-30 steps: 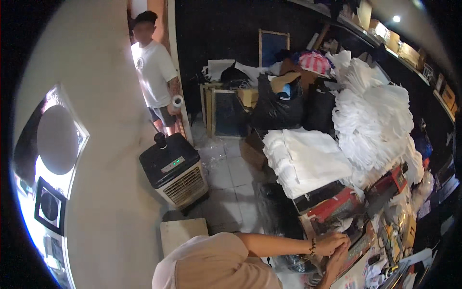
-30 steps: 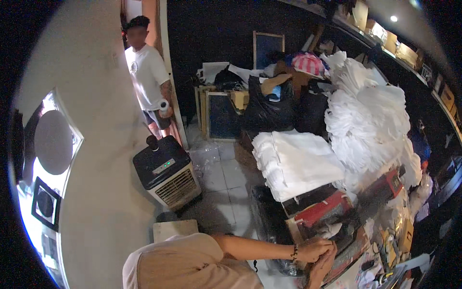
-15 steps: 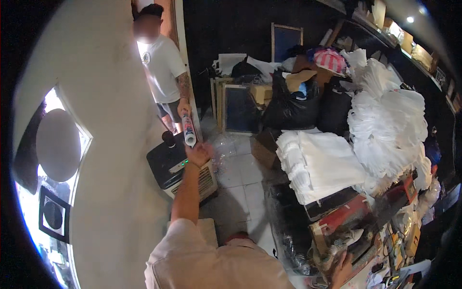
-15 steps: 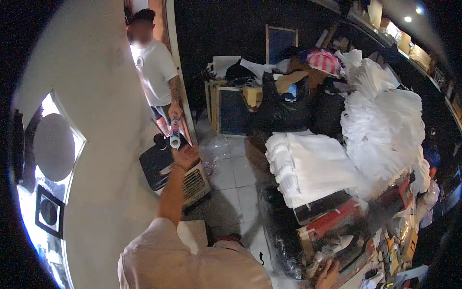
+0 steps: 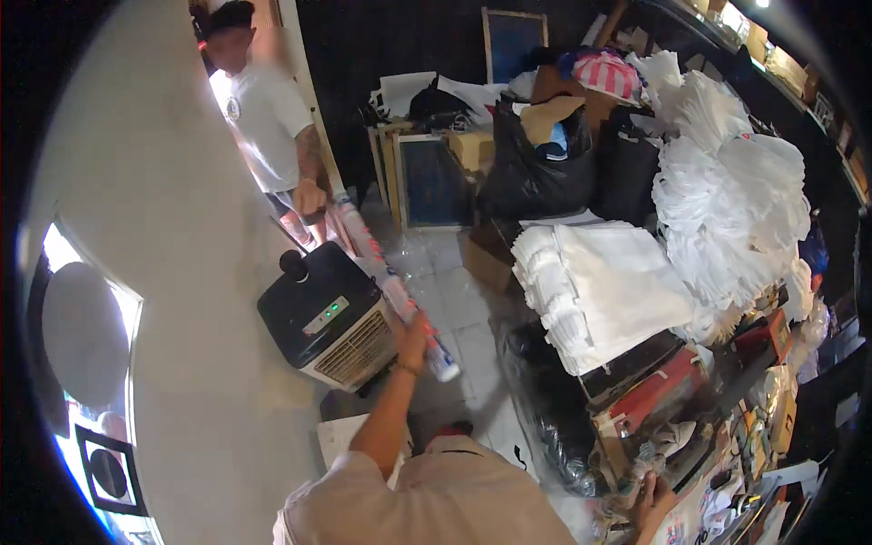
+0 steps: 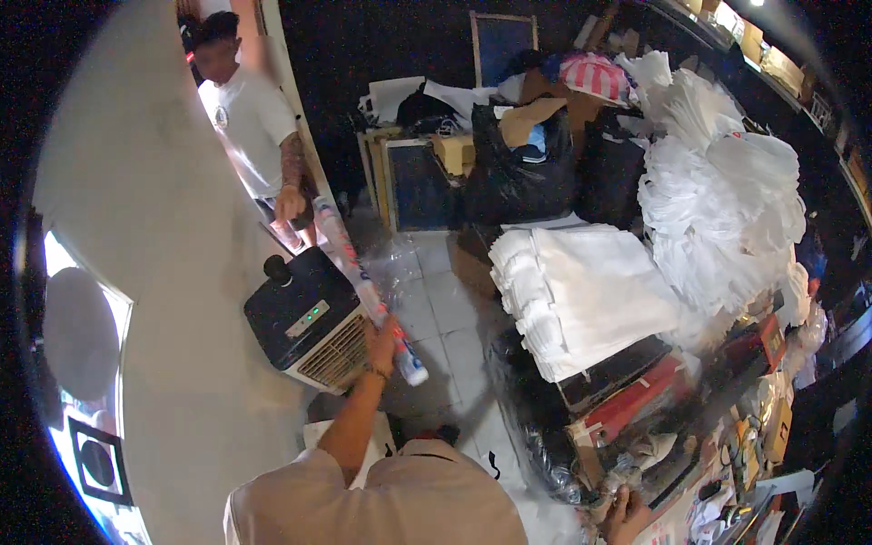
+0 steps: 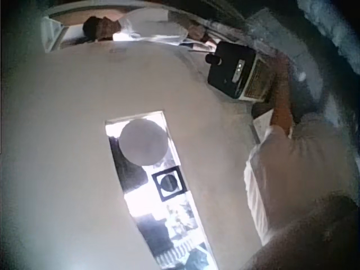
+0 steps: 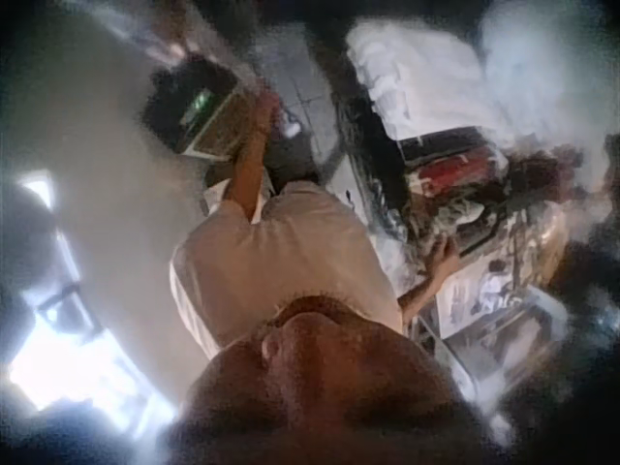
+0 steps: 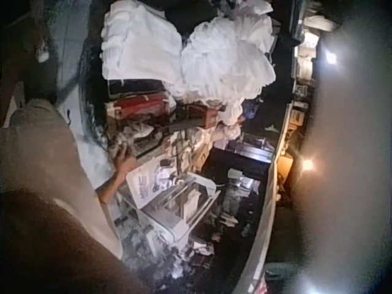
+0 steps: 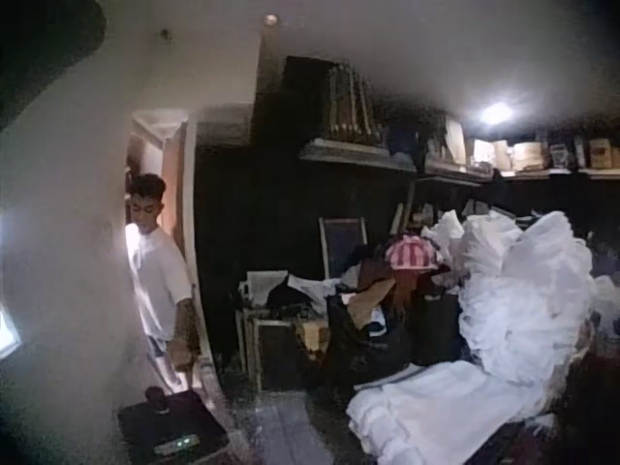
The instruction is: The person prints designs onto tote bags by placing bags on a heat press machine, positioning transfer sheets onto them, pressing the machine down, peeling off the backing sheets, and stacking the finished bags.
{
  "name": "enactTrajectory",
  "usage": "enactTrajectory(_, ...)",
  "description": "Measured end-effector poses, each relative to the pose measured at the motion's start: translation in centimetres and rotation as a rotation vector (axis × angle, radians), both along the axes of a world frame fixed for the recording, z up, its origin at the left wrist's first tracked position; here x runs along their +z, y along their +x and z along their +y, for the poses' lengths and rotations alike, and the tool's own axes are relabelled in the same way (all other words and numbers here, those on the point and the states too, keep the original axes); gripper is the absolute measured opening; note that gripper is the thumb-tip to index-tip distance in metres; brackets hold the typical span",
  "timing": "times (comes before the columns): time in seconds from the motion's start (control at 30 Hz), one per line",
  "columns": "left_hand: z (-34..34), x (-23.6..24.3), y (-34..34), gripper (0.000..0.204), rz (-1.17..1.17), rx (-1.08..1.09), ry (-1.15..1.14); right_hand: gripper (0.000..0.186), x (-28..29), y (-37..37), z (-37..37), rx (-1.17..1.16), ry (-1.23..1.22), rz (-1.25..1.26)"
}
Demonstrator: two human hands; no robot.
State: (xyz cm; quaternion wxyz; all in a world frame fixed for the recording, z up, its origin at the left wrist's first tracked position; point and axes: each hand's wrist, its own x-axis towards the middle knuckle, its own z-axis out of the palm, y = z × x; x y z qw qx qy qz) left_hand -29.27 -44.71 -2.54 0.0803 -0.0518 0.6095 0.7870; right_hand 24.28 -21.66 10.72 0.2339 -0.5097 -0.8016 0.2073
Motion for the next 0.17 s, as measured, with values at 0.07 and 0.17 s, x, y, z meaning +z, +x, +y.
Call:
enactTrajectory(0.07, -2.0, -7.5, 0.6, 0.044, 0.151, 0.076, -0.173, 0.052, 0.1, -1.1, -0.2, 0.018, -0.108, 0.099)
enactTrajectory(0.17, 1.0, -7.0, 3.0, 0.061, 0.155, -0.097, -0.202, 0.050, 2.8, -2.4, -1.1, 0.047, -0.146, 0.055)
